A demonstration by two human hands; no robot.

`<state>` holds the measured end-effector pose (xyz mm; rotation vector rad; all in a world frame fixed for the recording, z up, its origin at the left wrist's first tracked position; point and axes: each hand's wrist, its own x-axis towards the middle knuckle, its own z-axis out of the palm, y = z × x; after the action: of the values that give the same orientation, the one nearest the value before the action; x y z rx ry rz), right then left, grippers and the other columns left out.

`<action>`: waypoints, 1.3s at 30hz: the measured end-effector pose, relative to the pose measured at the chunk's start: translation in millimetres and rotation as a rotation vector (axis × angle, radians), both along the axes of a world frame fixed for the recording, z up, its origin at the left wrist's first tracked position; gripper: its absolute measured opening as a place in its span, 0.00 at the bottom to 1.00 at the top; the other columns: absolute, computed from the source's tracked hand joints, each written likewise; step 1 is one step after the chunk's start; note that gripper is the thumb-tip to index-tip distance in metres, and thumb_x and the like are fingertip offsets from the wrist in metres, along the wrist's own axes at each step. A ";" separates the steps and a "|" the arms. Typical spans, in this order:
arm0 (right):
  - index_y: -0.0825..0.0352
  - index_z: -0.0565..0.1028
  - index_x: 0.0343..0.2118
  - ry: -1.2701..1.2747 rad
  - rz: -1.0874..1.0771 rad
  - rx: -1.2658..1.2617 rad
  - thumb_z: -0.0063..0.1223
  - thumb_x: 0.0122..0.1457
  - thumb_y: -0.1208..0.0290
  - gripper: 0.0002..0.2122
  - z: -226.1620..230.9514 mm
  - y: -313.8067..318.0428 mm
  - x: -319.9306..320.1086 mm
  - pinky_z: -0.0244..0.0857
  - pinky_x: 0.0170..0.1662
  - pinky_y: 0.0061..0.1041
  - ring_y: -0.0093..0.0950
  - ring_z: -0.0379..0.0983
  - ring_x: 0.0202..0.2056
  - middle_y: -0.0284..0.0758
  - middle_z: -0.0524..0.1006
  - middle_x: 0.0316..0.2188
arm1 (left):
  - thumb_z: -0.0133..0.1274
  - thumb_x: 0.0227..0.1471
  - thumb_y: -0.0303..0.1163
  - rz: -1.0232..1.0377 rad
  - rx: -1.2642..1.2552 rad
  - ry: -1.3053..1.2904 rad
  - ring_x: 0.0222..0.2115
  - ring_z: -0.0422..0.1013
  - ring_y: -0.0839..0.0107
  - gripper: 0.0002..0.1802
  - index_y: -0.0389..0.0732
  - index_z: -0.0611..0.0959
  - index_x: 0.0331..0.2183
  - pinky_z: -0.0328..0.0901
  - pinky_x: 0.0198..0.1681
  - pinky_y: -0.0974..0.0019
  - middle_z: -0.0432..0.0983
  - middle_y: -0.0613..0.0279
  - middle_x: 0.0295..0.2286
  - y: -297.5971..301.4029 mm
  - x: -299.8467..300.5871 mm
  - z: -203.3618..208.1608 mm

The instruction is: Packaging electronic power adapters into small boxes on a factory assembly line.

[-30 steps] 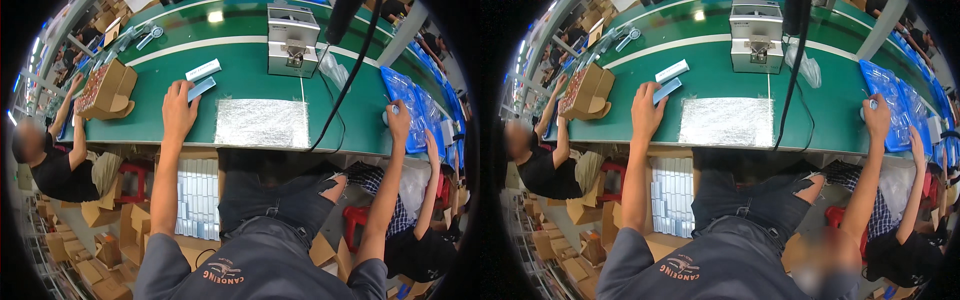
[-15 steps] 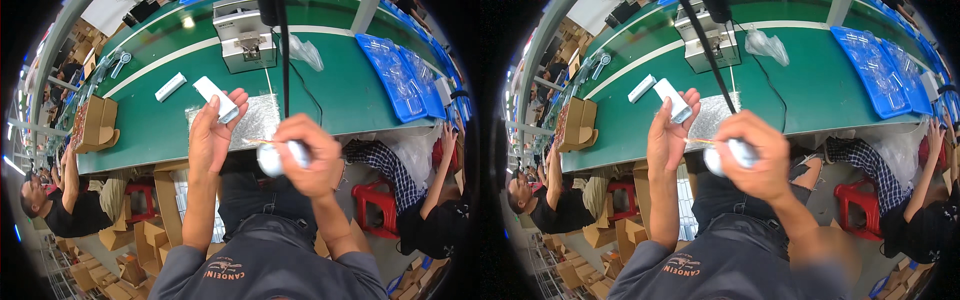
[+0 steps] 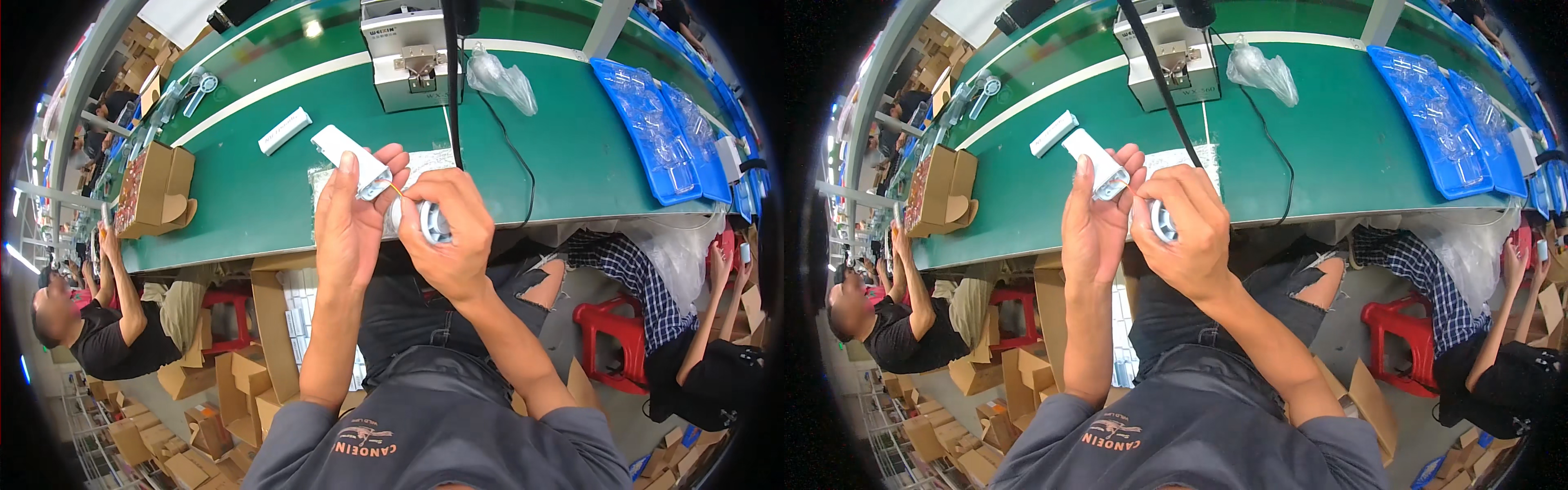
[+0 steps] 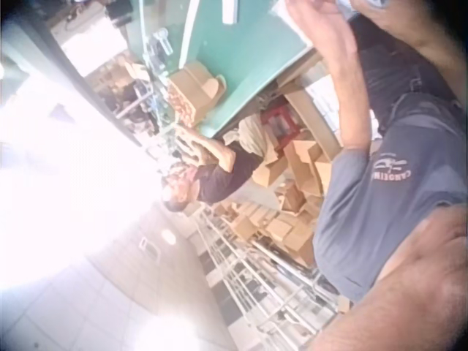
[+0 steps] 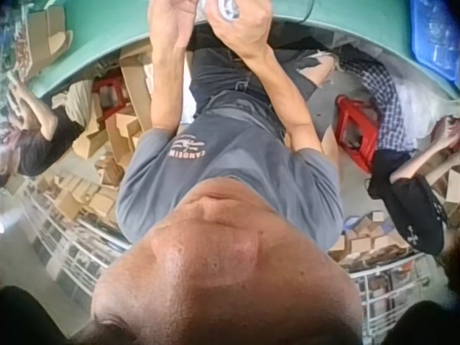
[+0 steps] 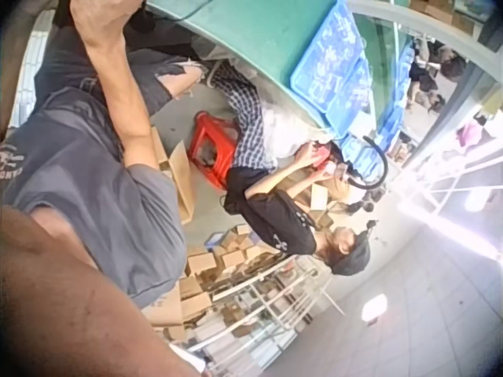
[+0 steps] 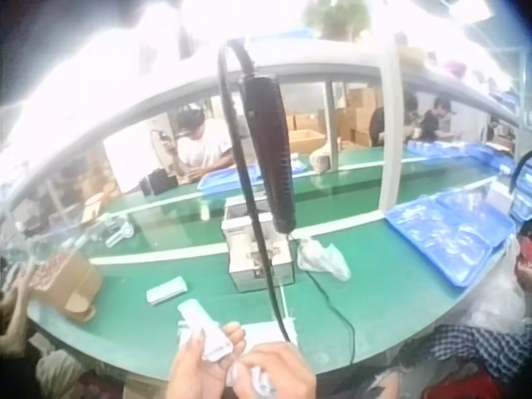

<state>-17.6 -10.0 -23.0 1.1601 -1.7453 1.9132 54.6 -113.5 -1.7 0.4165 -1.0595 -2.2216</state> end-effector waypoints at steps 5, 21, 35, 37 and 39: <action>0.70 0.76 0.30 0.230 -0.044 0.012 0.63 0.41 0.87 0.12 -11.7 -19.5 -0.6 0.70 0.37 0.32 0.38 0.75 0.33 0.37 0.76 0.30 | 0.51 0.66 0.41 0.139 -0.175 0.064 0.45 0.77 0.59 0.19 0.35 0.72 0.47 0.70 0.56 0.56 0.79 0.46 0.43 -6.8 -9.8 0.2; 0.73 0.64 0.55 -0.402 0.569 -0.130 0.52 0.48 0.83 0.27 -40.0 10.0 -25.7 0.62 0.60 0.34 0.34 0.69 0.53 0.43 0.68 0.49 | 0.61 0.56 0.24 0.159 -0.529 -0.081 0.45 0.73 0.71 0.27 0.36 0.66 0.53 0.69 0.47 0.68 0.77 0.54 0.42 15.1 -16.9 -43.3; 0.72 0.69 0.49 -0.377 0.466 0.310 0.66 0.57 0.73 0.20 25.2 14.5 -79.3 0.76 0.39 0.26 0.25 0.82 0.37 0.40 0.82 0.36 | 0.76 0.33 0.28 0.220 -0.895 -0.268 0.45 0.76 0.57 0.47 0.37 0.69 0.54 0.71 0.47 0.59 0.74 0.51 0.44 18.9 -0.7 -52.3; 0.72 0.70 0.49 -0.317 0.486 0.360 0.66 0.57 0.73 0.20 28.7 12.0 -76.9 0.76 0.38 0.26 0.26 0.82 0.37 0.40 0.82 0.36 | 0.76 0.33 0.28 0.214 -1.079 -0.249 0.45 0.76 0.59 0.43 0.37 0.72 0.52 0.71 0.46 0.60 0.76 0.52 0.43 -0.3 0.8 -51.1; 0.70 0.71 0.49 -0.204 0.468 0.409 0.66 0.56 0.72 0.20 25.2 8.7 -74.8 0.76 0.38 0.27 0.29 0.82 0.36 0.41 0.82 0.35 | 0.76 0.33 0.27 0.144 -1.048 -0.329 0.44 0.76 0.63 0.36 0.36 0.79 0.47 0.70 0.47 0.62 0.79 0.54 0.40 1.6 2.2 -43.7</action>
<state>-92.4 -1.3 2.2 1.6950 -2.2029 2.0382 56.9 -111.9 -45.4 0.3539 -2.0819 -1.2239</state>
